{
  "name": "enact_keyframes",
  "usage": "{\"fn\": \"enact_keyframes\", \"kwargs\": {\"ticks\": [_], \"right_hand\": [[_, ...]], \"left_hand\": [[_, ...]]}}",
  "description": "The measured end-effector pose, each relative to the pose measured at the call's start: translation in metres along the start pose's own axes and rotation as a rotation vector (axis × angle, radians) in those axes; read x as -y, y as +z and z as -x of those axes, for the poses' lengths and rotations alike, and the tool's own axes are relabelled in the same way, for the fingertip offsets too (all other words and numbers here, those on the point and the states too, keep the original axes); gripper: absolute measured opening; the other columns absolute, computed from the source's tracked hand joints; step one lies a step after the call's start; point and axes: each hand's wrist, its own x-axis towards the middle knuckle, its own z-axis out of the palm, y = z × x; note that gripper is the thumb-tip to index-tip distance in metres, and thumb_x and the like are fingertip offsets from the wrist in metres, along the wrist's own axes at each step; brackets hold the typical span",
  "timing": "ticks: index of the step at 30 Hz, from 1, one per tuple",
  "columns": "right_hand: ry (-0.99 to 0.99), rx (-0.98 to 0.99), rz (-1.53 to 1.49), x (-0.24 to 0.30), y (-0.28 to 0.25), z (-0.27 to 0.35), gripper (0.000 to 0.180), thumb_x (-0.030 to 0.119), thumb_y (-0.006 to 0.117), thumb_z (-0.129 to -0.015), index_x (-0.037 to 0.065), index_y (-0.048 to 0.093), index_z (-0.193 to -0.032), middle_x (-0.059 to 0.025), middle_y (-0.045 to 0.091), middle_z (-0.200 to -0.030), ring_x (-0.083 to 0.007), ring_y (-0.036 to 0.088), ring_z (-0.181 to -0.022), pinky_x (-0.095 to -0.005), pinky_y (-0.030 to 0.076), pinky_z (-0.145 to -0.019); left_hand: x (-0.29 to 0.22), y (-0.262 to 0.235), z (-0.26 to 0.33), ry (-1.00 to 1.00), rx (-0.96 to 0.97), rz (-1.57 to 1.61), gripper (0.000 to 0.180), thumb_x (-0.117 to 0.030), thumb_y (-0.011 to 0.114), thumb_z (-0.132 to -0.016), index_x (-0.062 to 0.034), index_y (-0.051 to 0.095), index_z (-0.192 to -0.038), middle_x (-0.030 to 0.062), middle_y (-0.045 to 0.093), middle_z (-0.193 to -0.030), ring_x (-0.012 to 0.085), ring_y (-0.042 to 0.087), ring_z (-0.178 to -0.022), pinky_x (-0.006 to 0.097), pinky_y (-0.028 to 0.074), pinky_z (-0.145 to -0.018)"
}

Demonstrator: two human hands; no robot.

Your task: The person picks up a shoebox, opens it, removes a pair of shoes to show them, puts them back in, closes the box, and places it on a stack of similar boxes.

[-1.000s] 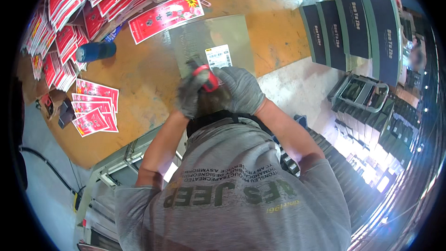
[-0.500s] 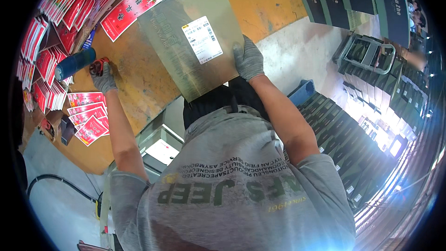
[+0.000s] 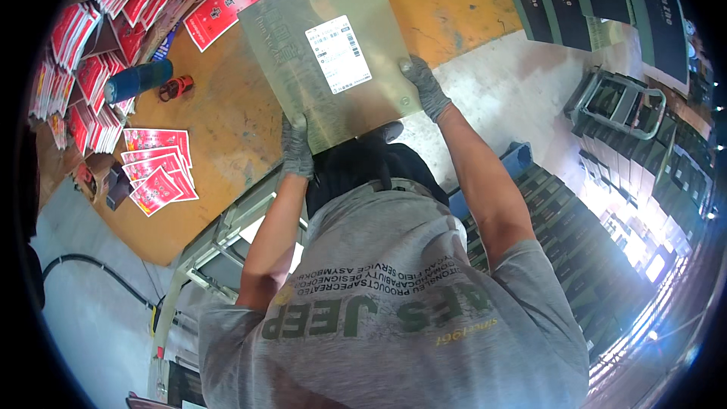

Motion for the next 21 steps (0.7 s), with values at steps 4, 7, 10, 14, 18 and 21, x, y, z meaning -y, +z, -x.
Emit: {"fn": "enact_keyframes", "kwargs": {"ticks": [4,7,10,14,18,21], "right_hand": [[0.046,0.049,-0.003,0.003,0.02,0.024,0.084,0.035,0.072,-0.091,0.008,0.031,-0.158,-0.0074,0.047,-0.151,-0.0172,0.043,-0.138,-0.0317,0.036,-0.114],[-0.111,0.203,0.133,0.019,0.022,0.049,0.095,0.03,0.081,-0.081,0.008,0.03,-0.159,-0.0079,0.047,-0.152,-0.0201,0.042,-0.14,-0.0331,0.034,-0.116],[-0.141,0.182,-0.099,-0.004,0.0,0.079,0.096,0.025,0.085,-0.074,0.005,0.037,-0.155,-0.0091,0.053,-0.146,-0.0207,0.049,-0.134,-0.0336,0.043,-0.109],[-0.124,-0.035,-0.086,-0.033,-0.075,0.141,0.072,0.021,0.078,-0.081,0.0,0.05,-0.143,-0.0142,0.063,-0.132,-0.0217,0.06,-0.121,-0.0363,0.053,-0.098],[-0.188,-0.108,-0.776,-0.054,-0.113,0.267,0.07,0.018,0.074,-0.09,0.012,0.041,-0.152,-0.0101,0.049,-0.148,-0.027,0.047,-0.135,-0.0458,0.042,-0.112],[-0.359,-0.156,-0.567,-0.048,-0.109,0.342,0.103,0.039,0.078,-0.085,0.011,0.017,-0.163,-0.0101,0.033,-0.161,-0.0223,0.034,-0.145,-0.0408,0.03,-0.119]], "left_hand": [[-0.017,-0.002,0.016,-0.08,0.26,0.408,0.084,-0.053,0.077,-0.084,-0.0068,0.045,-0.147,0.0106,0.056,-0.139,0.0262,0.056,-0.128,0.042,0.048,-0.108],[-0.029,-0.015,0.026,-0.117,0.309,0.338,0.091,-0.053,0.08,-0.079,-0.007,0.043,-0.148,0.0122,0.056,-0.14,0.0292,0.057,-0.127,0.045,0.049,-0.107],[-0.03,-0.011,0.04,-0.106,0.456,0.289,0.092,-0.048,0.08,-0.078,-0.0096,0.039,-0.151,0.0131,0.054,-0.143,0.031,0.054,-0.131,0.048,0.047,-0.109],[-0.024,0.032,0.078,-0.26,0.618,0.199,0.092,-0.057,0.07,-0.082,-0.0106,0.035,-0.154,0.0133,0.048,-0.15,0.0316,0.049,-0.135,0.05,0.042,-0.111],[-0.012,0.115,0.129,-0.397,0.845,0.102,0.084,-0.06,0.059,-0.09,-0.0043,0.04,-0.15,0.016,0.051,-0.148,0.0309,0.046,-0.138,0.046,0.038,-0.114],[0.031,0.121,0.111,-0.166,0.901,-0.028,0.09,-0.063,0.064,-0.087,-0.0043,0.04,-0.151,0.0151,0.045,-0.152,0.0279,0.043,-0.139,0.048,0.033,-0.116]]}}
